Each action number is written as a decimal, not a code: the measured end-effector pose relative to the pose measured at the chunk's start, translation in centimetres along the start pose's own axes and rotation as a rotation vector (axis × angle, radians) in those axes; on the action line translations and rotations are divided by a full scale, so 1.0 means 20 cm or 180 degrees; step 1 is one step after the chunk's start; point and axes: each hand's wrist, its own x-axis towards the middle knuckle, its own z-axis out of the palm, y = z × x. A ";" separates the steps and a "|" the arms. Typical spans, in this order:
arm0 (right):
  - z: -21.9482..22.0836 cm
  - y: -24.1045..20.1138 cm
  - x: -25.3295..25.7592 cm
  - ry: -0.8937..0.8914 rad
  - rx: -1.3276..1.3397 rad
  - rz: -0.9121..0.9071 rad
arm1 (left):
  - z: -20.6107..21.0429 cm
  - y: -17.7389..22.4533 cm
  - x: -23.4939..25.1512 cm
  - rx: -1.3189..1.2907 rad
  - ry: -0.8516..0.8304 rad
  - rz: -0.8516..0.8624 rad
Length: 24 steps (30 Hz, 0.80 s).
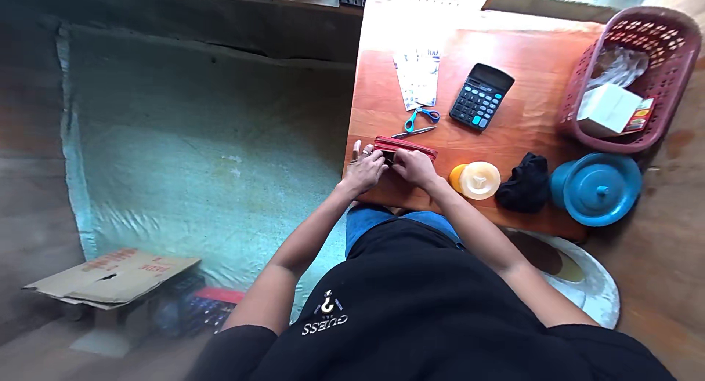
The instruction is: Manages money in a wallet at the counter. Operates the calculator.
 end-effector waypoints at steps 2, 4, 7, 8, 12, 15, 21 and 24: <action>-0.04 0.06 -0.10 -0.0109 0.0025 0.0094 | -0.02 0.00 0.00 0.0128 -0.0083 0.0073; 0.00 0.13 -0.19 0.0027 -0.0056 0.0092 | -0.03 0.01 0.00 0.0215 -0.0188 0.0174; 0.11 0.17 -0.22 0.0278 -0.0137 0.0089 | -0.05 0.06 0.05 0.0377 -0.0422 0.0255; 0.12 0.16 -0.22 0.0233 -0.0174 0.0174 | -0.06 0.07 0.06 0.0431 -0.0506 0.0253; 0.13 0.15 -0.24 0.0413 -0.0268 0.0184 | -0.10 0.09 0.07 0.0641 -0.0754 0.0232; 0.17 0.19 -0.26 0.0952 -0.0407 -0.0046 | -0.10 0.11 0.08 0.0750 -0.0852 0.0217; 0.19 0.18 -0.24 0.0819 -0.0608 -0.0046 | -0.09 0.17 0.08 0.1002 -0.0912 0.0009; 0.14 0.17 -0.23 0.0196 -0.0686 0.0153 | -0.08 0.17 0.08 0.0909 -0.0888 -0.0091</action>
